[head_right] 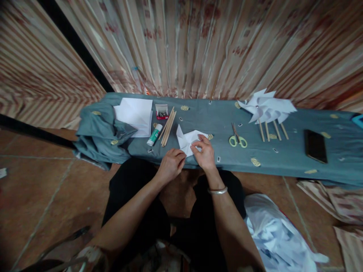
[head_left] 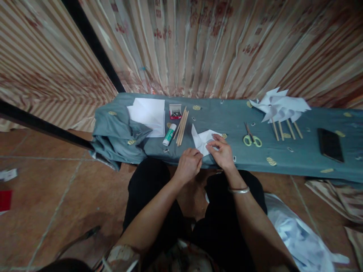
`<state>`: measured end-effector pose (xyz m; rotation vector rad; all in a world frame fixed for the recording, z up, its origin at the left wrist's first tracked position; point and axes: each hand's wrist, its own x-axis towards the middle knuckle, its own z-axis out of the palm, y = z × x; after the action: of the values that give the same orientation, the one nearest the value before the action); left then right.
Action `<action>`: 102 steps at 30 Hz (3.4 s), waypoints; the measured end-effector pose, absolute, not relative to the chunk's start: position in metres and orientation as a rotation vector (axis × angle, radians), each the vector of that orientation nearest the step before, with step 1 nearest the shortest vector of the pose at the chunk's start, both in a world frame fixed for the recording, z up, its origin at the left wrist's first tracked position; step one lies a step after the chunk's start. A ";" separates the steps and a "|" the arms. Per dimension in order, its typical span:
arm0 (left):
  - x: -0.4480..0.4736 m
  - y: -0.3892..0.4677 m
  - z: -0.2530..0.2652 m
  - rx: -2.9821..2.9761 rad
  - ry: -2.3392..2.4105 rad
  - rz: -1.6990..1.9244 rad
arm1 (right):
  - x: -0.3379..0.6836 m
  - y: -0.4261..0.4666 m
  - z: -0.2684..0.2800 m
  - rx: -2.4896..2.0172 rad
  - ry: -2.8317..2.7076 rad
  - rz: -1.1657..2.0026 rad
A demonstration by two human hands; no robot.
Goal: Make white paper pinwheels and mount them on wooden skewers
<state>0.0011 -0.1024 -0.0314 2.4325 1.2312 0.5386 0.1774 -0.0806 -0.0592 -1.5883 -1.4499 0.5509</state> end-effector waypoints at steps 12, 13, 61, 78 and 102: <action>0.001 -0.104 -0.032 2.405 1.252 0.568 | 0.175 -0.081 -0.060 -1.663 -1.476 0.485; 0.001 -0.104 -0.031 2.411 1.243 0.556 | 0.175 -0.081 -0.061 -1.658 -1.473 0.485; 0.001 -0.102 -0.032 2.371 1.239 0.542 | 0.165 -0.083 -0.058 -1.644 -1.542 0.398; 0.002 -0.103 -0.035 2.402 1.240 0.584 | 0.159 -0.107 -0.056 -1.735 -1.841 0.261; 0.006 -0.103 -0.045 2.427 1.275 0.663 | 0.166 -0.099 -0.060 -1.789 -1.880 0.148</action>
<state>0.0062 -0.1031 -0.0451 2.4273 1.2751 0.6630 0.1665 -0.0987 -0.0602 -1.7894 -1.8805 0.1483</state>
